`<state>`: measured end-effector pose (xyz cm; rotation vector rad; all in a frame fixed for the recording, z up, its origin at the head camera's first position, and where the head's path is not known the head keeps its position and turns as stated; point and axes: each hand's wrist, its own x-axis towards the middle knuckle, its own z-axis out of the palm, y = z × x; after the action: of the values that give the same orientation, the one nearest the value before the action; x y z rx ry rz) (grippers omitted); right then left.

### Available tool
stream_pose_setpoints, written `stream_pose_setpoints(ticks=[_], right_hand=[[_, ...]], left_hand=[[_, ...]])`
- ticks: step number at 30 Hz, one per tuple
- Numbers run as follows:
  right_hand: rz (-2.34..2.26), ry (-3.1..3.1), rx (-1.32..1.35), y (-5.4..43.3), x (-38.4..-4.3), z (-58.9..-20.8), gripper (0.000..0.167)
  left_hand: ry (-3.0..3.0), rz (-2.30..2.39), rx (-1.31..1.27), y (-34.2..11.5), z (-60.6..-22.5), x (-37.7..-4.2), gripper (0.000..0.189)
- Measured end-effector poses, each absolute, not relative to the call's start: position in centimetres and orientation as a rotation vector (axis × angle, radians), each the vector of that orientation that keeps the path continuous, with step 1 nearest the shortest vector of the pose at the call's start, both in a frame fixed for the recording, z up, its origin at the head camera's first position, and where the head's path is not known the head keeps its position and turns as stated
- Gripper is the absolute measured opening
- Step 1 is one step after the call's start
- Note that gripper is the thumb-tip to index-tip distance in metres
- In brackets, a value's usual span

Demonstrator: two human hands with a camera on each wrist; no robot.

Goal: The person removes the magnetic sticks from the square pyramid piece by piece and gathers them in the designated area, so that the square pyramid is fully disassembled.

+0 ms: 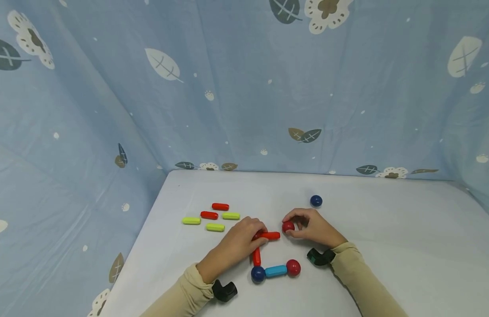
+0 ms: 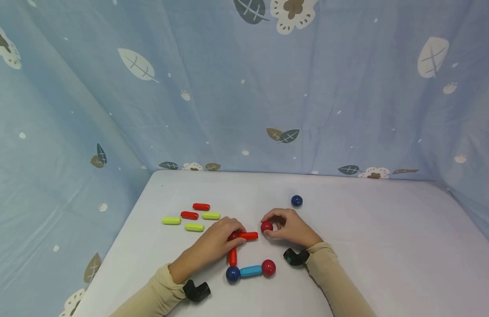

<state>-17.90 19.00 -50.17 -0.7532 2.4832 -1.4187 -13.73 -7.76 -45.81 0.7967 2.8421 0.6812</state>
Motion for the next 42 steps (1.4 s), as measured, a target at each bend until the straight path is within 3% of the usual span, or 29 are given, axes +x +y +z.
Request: stream_pose_setpoints(ticks=[15,28,42], right_hand=[[-1.619,2.486,-0.845,21.1,-18.3,-49.0,0.032],[-1.664,2.801,-0.204,29.5,-18.9,-48.7,0.039],[-1.577,2.742,-0.14,30.5,-19.3,-50.3,0.048]], left_hand=[[2.814,0.701,0.763,-7.8,-46.0,-13.8,0.02],[2.81,0.719,0.768,-7.8,-46.3,-13.8,0.019],[2.813,0.71,0.763,-7.8,-46.4,-13.9,0.019]])
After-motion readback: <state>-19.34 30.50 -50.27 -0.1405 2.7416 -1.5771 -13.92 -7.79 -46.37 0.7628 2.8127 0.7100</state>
